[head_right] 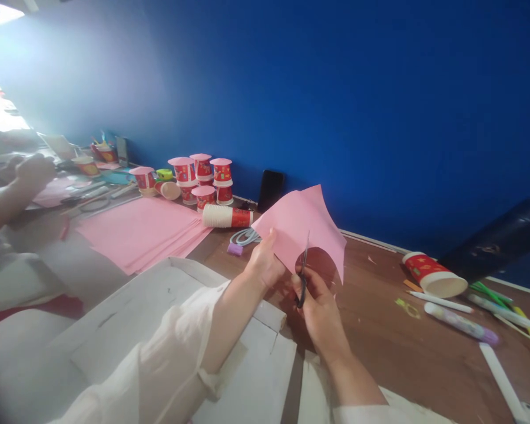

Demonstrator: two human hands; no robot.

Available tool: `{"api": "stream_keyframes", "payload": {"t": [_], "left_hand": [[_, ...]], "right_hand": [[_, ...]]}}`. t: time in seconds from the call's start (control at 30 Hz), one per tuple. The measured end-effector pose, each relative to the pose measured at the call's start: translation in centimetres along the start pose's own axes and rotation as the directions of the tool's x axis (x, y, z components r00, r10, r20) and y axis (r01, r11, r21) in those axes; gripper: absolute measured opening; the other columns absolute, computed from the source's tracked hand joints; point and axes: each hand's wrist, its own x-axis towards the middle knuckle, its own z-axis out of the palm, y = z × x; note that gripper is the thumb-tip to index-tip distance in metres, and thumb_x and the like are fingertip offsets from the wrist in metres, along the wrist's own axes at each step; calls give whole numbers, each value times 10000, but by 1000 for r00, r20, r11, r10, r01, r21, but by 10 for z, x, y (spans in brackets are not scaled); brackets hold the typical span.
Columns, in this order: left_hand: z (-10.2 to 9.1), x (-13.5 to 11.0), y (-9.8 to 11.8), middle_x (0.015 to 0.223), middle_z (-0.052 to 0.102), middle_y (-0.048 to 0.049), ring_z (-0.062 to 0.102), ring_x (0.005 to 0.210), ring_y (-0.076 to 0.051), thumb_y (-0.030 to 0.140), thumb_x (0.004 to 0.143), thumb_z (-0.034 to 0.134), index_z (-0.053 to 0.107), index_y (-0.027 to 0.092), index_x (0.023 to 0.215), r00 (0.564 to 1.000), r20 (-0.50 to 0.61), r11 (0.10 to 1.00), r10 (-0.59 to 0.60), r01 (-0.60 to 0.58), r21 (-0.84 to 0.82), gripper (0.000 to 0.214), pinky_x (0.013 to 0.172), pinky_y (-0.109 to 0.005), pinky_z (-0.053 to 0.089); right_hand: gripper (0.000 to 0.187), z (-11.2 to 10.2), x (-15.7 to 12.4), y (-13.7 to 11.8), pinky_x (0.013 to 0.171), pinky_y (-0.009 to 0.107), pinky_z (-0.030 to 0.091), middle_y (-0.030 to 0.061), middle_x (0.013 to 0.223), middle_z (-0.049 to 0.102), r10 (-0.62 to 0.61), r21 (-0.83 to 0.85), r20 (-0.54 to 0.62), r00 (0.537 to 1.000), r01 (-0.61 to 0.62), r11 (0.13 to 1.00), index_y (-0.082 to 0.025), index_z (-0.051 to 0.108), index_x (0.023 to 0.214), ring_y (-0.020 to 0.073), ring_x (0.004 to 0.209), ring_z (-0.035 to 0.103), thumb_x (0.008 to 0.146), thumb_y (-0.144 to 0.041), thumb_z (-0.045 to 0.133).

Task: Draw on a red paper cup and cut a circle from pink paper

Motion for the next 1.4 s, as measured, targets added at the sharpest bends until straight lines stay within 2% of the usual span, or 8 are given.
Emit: {"api": "stream_keyframes", "payload": {"t": [0.1,0.27,0.43,0.57,0.73,1.0,1.23,1.4], "left_hand": [[0,1,0,1035,708,-165,686,978,-235,315,929,495,634,94,1014,1000,15,1000,-4,4,-9,274,918,-359,529],[-1,1,0,1020,717,-160,688,986,-247,324,935,484,637,89,1014,1000,14,1000,-15,15,-2,291,922,-383,536],[-2,3,0,1066,709,-169,682,1016,-253,339,936,486,635,90,1041,1000,3,1000,-25,25,3,309,947,-390,526],[-1,2,1,1063,716,-143,668,1059,-232,310,940,488,628,119,1049,1000,2,1000,-11,12,-20,261,976,-370,510],[-1,1,1,994,726,-145,690,985,-244,316,933,497,637,101,991,1000,7,1000,-13,13,15,263,941,-384,532],[-2,3,1,1075,700,-179,684,999,-259,336,938,476,612,72,1058,998,33,999,-44,44,14,320,952,-399,525],[-3,6,1,1080,699,-181,688,988,-244,314,946,464,596,70,1097,998,54,1000,-25,25,-3,315,959,-393,521],[-3,10,1,1047,716,-169,694,973,-238,298,945,470,614,76,1081,999,29,1000,-23,23,-9,298,954,-399,526]], "right_hand": [[489,-2,1,1,475,206,381,-34,712,575,65,-14,46,997,-64,998,-306,631,1136,102,566,498,737,-583,690],[490,-2,3,5,492,196,387,-40,721,575,65,71,47,997,-68,995,-306,623,1135,99,596,503,731,-572,704],[505,-1,3,8,491,179,377,-41,753,577,91,78,38,995,-93,993,-314,610,1154,92,628,512,728,-563,715],[506,-2,3,10,489,182,370,-38,742,577,79,69,38,996,-81,994,-318,610,1164,102,644,519,734,-567,706],[479,-3,4,8,482,189,355,-35,743,574,63,79,60,996,-68,995,-313,622,1135,108,654,531,736,-562,707],[512,-5,4,8,485,209,353,-19,740,589,70,83,51,996,-74,994,-292,619,1150,129,657,534,725,-560,717],[503,-6,4,6,476,199,334,-27,700,570,63,86,65,996,-69,994,-280,637,1125,106,617,490,718,-565,721],[475,-6,3,2,482,188,332,-32,712,565,78,102,71,994,-85,991,-289,640,1115,98,627,485,726,-547,727]]}}
